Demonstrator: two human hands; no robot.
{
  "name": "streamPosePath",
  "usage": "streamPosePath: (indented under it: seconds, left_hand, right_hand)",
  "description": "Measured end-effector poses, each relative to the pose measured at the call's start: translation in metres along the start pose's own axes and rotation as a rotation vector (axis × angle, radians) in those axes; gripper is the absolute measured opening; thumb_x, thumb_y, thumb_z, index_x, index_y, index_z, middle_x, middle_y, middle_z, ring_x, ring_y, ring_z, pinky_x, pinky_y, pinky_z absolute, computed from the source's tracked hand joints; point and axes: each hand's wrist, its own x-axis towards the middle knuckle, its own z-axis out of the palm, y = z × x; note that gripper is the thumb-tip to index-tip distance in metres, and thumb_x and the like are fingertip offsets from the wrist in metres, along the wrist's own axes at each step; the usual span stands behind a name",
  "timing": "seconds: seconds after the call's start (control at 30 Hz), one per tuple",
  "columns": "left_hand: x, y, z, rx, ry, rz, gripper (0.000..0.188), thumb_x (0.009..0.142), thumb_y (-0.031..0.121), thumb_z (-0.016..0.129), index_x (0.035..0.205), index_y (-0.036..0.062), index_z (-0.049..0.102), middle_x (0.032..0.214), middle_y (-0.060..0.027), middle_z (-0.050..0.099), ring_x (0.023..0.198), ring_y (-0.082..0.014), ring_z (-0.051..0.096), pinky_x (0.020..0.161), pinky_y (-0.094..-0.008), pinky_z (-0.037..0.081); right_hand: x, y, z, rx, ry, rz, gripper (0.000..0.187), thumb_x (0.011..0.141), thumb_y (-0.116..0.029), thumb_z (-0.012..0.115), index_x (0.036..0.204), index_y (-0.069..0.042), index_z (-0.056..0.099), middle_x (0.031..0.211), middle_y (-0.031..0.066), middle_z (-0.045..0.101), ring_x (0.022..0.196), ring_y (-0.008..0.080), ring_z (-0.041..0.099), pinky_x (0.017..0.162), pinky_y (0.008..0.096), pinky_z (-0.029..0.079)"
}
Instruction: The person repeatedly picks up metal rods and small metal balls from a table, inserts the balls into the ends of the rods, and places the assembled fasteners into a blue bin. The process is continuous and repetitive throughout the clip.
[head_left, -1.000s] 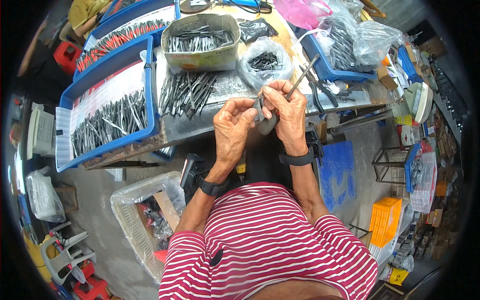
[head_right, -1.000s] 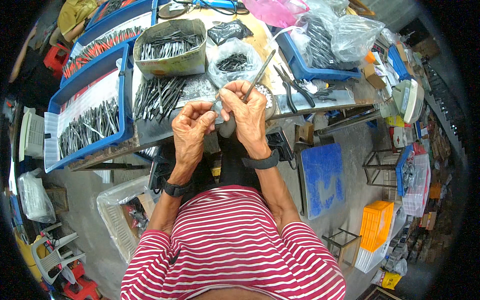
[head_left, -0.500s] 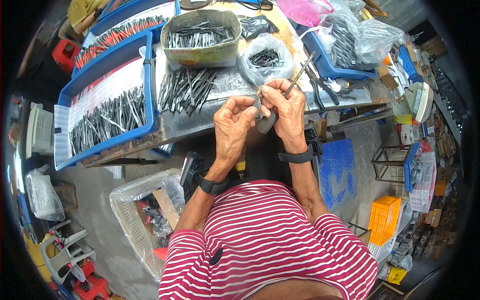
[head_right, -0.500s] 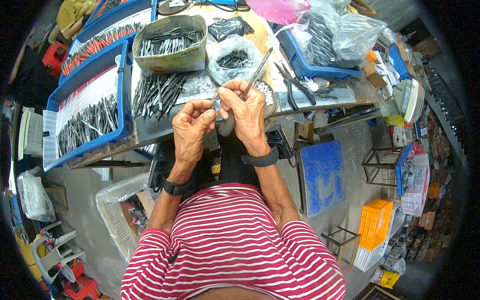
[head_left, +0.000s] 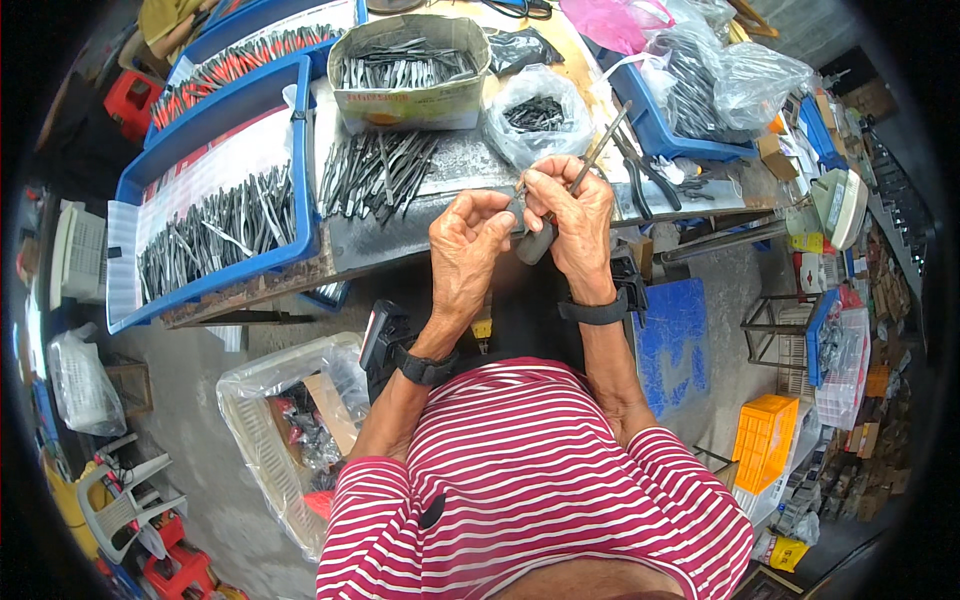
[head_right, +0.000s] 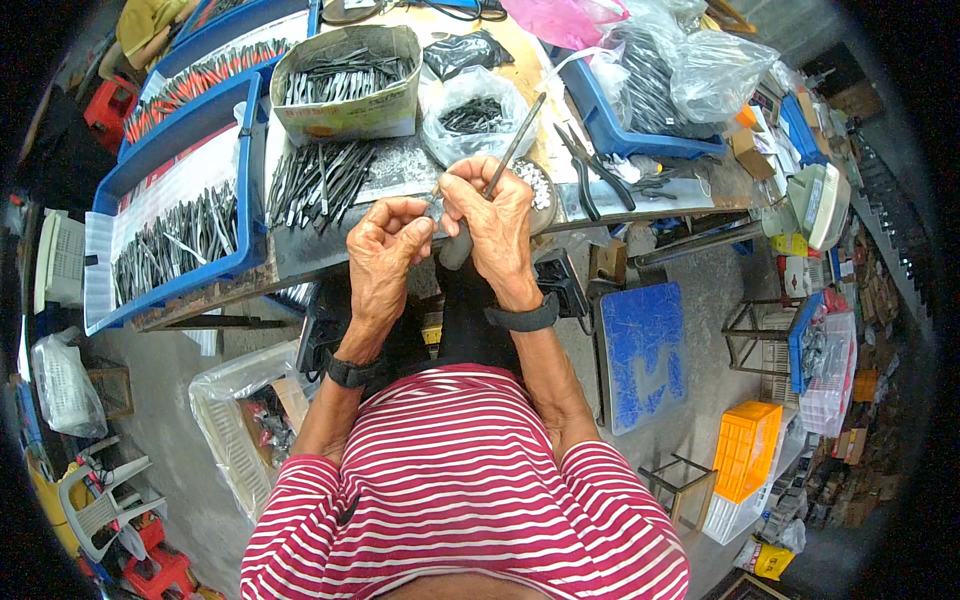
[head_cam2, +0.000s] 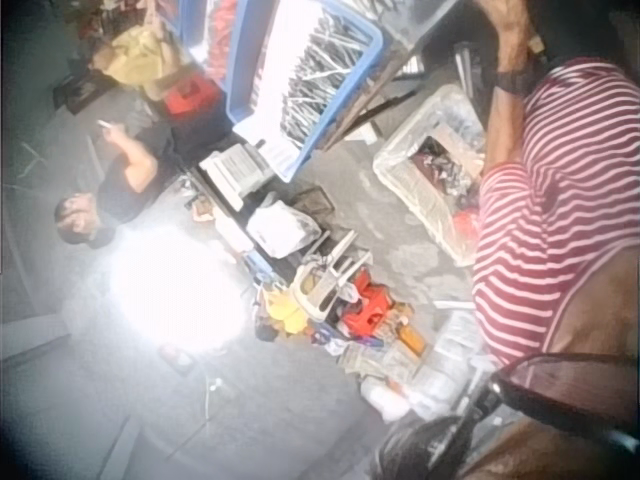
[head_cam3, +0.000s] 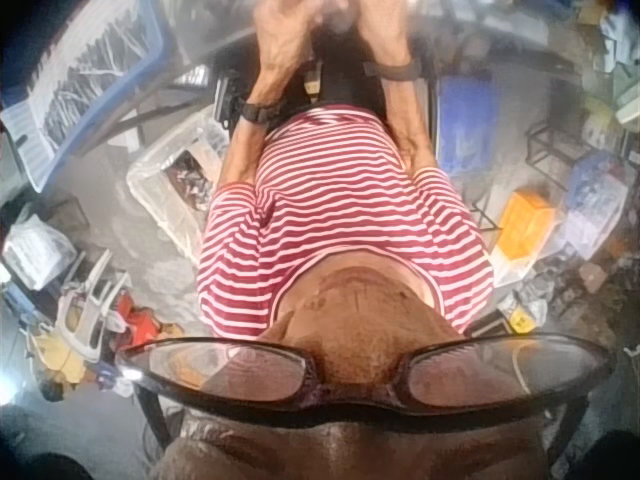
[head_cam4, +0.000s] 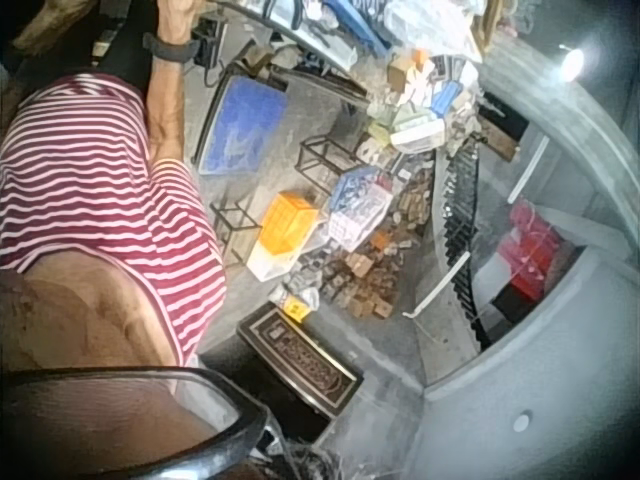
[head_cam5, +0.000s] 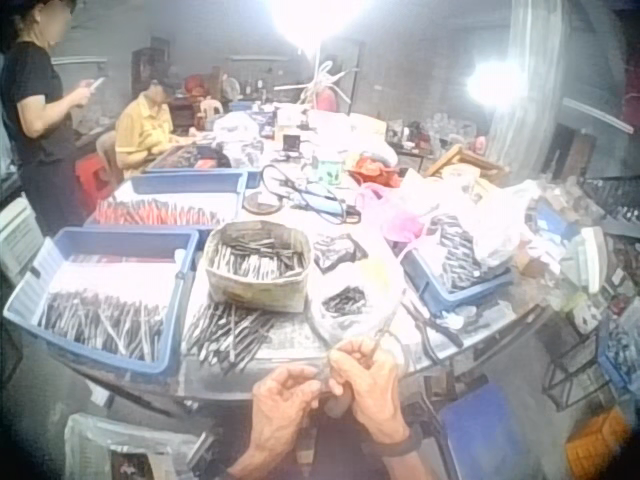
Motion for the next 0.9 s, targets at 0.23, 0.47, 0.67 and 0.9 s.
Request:
streamPosePath:
  seconds: [0.23,0.47,0.67,0.9]
  left_hand:
    - [-0.001,0.000,-0.001,0.011,0.004,-0.012,0.016,0.081,0.006,0.062,0.095,0.0006,0.057,0.074,0.0003,0.058,0.059,-0.0033,0.050,0.051,-0.0148,0.037]
    - [-0.001,-0.004,-0.001,-0.002,0.045,-0.008,0.013,0.080,0.002,0.062,0.091,-0.0024,0.058,0.068,-0.0008,0.057,0.055,-0.0036,0.048,0.048,-0.0154,0.035]
    - [-0.003,-0.004,-0.002,0.050,0.072,-0.066,0.008,0.077,-0.002,0.059,0.085,-0.0037,0.059,0.066,0.0002,0.055,0.057,-0.0032,0.046,0.051,-0.0169,0.038]
    - [-0.004,-0.005,0.002,0.043,0.094,-0.090,0.006,0.076,-0.004,0.058,0.082,-0.0043,0.059,0.065,0.0002,0.056,0.055,-0.0027,0.045,0.050,-0.0168,0.037]
  right_hand:
    - [0.001,0.001,-0.001,-0.040,-0.003,0.019,0.006,0.081,-0.001,0.059,0.083,0.003,0.055,0.065,0.0052,0.053,0.049,0.0076,0.044,0.043,0.0206,0.038]
    - [0.000,0.007,-0.001,-0.124,-0.037,-0.009,0.005,0.082,-0.001,0.058,0.082,0.001,0.053,0.064,0.0035,0.051,0.049,0.0069,0.043,0.042,0.0202,0.038]
    - [-0.002,0.012,-0.005,-0.159,-0.060,0.031,0.006,0.082,-0.002,0.057,0.081,0.000,0.052,0.064,0.0026,0.049,0.048,0.0055,0.041,0.041,0.0194,0.037]
    - [-0.005,0.019,-0.006,-0.123,-0.017,-0.026,0.007,0.081,-0.002,0.055,0.077,0.002,0.050,0.056,0.0017,0.048,0.041,0.0081,0.046,0.037,0.0203,0.035]
